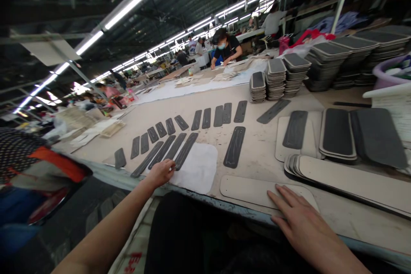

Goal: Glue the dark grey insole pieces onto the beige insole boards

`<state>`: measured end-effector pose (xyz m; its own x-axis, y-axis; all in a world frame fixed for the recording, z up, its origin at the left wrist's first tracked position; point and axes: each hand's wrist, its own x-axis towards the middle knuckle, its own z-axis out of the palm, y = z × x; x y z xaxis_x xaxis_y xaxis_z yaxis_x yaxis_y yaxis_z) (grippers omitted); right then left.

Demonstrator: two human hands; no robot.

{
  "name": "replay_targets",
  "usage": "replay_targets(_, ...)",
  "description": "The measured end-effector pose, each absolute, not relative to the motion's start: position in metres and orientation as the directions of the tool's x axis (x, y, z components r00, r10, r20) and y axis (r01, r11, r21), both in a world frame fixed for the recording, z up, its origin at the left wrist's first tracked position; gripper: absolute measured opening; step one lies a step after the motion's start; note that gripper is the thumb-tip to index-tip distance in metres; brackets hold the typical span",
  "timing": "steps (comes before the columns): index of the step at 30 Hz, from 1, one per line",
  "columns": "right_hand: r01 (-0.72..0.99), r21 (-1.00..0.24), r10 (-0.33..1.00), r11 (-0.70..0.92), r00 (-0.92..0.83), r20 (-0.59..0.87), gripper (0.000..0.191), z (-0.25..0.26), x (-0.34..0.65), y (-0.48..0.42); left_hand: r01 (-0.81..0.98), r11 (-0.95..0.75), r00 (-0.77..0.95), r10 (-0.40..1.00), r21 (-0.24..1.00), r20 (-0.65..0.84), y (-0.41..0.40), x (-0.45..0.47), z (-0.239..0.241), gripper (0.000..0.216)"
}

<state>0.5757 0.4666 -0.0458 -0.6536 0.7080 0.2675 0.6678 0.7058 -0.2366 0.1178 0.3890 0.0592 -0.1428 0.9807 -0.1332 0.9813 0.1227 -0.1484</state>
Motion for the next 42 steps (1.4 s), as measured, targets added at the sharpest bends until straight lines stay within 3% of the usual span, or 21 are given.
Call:
replay_targets(7,0.712,-0.250,0.755,0.656,-0.621,0.211,0.049,-0.033,0.571,0.460,0.977,0.002,-0.044,0.981,-0.215,-0.188,0.396,0.116,0.049,0.025)
replay_targets(10,0.730,-0.289,0.784,0.619,-0.594,0.178,0.049,-0.021,0.568,0.456,0.972,-0.039,0.008,0.991,-0.231,-0.133,0.400,0.111,0.045,0.025)
replay_targets(13,0.723,-0.360,0.802,0.590,-0.575,0.161,0.047,-0.010,0.566,0.453,0.983,-0.001,0.005,1.000,-0.183,0.024,0.400,0.114,0.055,0.026)
replay_targets(15,0.706,-0.437,0.821,0.558,-0.546,0.166,0.045,-0.002,0.564,0.453,0.996,0.031,-0.018,0.986,-0.080,0.166,0.399,0.124,0.072,0.026)
replay_targets(18,0.650,-0.587,0.869,0.483,-0.436,0.232,0.040,0.009,0.563,0.457,0.984,-0.016,-0.034,0.961,0.179,0.274,0.398,0.151,0.106,0.020)
replay_targets(20,0.579,-0.708,0.911,0.403,-0.329,0.249,0.038,0.015,0.563,0.460,0.907,-0.056,-0.063,0.962,0.418,0.264,0.396,0.173,0.129,0.017)
replay_targets(23,0.426,-0.882,0.974,0.202,-0.181,0.136,0.041,0.021,0.565,0.465,0.631,-0.053,-0.151,0.970,0.774,0.190,0.391,0.206,0.151,0.017)
replay_targets(26,0.182,-0.983,0.998,-0.025,-0.057,-0.036,0.051,0.025,0.571,0.469,0.315,-0.006,-0.134,0.990,0.949,0.050,0.389,0.236,0.158,0.012)
replay_targets(29,-0.105,-0.980,0.986,-0.168,-0.015,-0.167,0.055,0.030,0.579,0.471,0.107,0.074,-0.055,0.996,0.991,-0.069,0.391,0.260,0.152,0.010)
replay_targets(31,-0.165,-0.966,0.980,-0.200,-0.057,-0.193,0.052,0.034,0.583,0.471,0.018,0.131,-0.030,0.991,0.991,-0.130,0.392,0.270,0.146,0.011)
replay_targets(38,0.017,-0.978,0.974,-0.207,-0.090,-0.207,0.043,0.042,0.590,0.470,-0.120,0.313,0.024,0.949,0.942,-0.313,0.397,0.289,0.134,0.016)
replay_targets(42,0.071,-0.985,0.979,-0.157,-0.119,-0.164,0.037,0.043,0.596,0.471,-0.212,0.326,0.030,0.944,0.921,-0.328,0.402,0.293,0.132,0.019)
